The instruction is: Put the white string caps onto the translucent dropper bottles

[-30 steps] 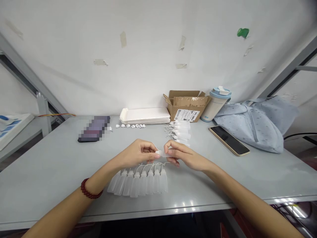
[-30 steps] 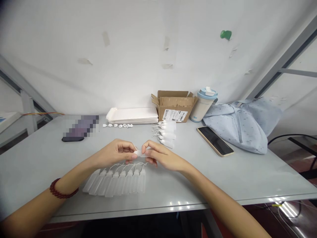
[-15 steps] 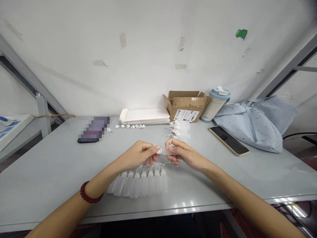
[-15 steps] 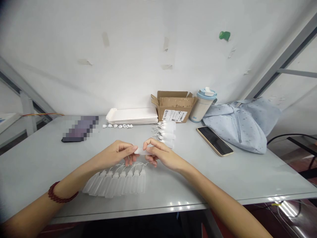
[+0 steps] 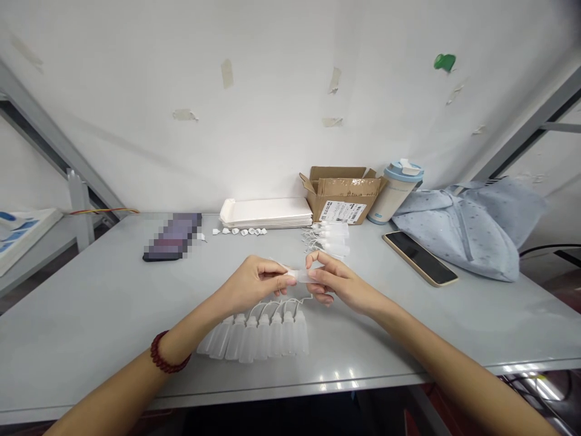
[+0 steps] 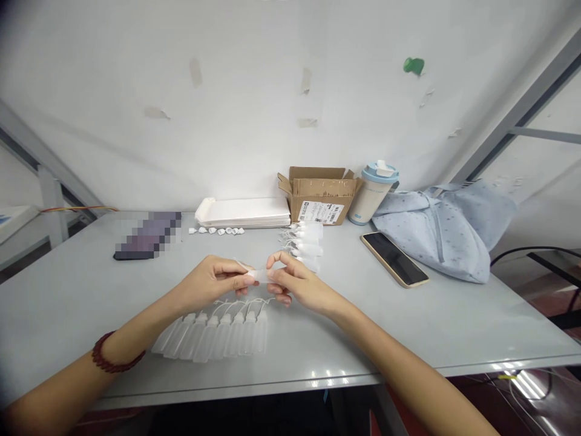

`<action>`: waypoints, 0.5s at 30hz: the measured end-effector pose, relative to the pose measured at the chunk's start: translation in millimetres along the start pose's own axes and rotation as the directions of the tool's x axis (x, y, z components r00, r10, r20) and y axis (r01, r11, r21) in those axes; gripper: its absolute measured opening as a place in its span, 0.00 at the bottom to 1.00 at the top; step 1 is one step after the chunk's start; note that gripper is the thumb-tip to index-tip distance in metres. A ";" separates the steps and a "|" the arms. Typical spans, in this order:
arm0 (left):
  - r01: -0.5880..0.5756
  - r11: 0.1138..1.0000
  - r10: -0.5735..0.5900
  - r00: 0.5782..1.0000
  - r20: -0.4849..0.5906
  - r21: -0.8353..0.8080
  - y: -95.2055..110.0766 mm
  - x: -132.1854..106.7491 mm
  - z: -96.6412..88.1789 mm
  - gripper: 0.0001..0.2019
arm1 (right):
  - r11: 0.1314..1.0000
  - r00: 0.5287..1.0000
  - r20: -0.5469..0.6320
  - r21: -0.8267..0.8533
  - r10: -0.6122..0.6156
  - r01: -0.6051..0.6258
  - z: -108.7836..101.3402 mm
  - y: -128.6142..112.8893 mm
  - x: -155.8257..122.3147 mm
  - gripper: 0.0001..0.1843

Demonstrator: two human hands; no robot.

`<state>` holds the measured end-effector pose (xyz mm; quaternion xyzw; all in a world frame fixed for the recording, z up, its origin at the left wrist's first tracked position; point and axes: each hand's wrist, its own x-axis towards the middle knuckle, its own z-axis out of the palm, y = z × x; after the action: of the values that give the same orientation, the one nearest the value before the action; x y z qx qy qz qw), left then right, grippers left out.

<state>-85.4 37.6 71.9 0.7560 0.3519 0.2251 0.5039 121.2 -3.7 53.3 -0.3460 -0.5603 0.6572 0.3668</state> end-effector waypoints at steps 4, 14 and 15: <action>-0.029 1.000 0.029 0.997 -0.075 0.006 -5.6 0.0 2.5 0.09 | 1.000 1.000 -0.010 0.019 0.017 -0.017 0.9 0.4 0.4 0.11; 0.042 0.995 -0.042 0.999 0.006 -0.092 0.8 3.9 -1.6 0.15 | 0.978 0.978 -0.164 -0.183 -0.133 0.102 1.9 -1.4 4.0 0.15; 0.059 0.992 -0.056 0.998 0.027 -0.116 0.9 4.3 -2.2 0.16 | 0.979 0.976 -0.175 -0.179 -0.128 0.096 1.5 -1.3 4.1 0.16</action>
<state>-83.9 42.0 73.5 0.7176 0.3537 0.2215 0.5576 118.0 -0.7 54.6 -0.4034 -0.5961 0.5503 0.4233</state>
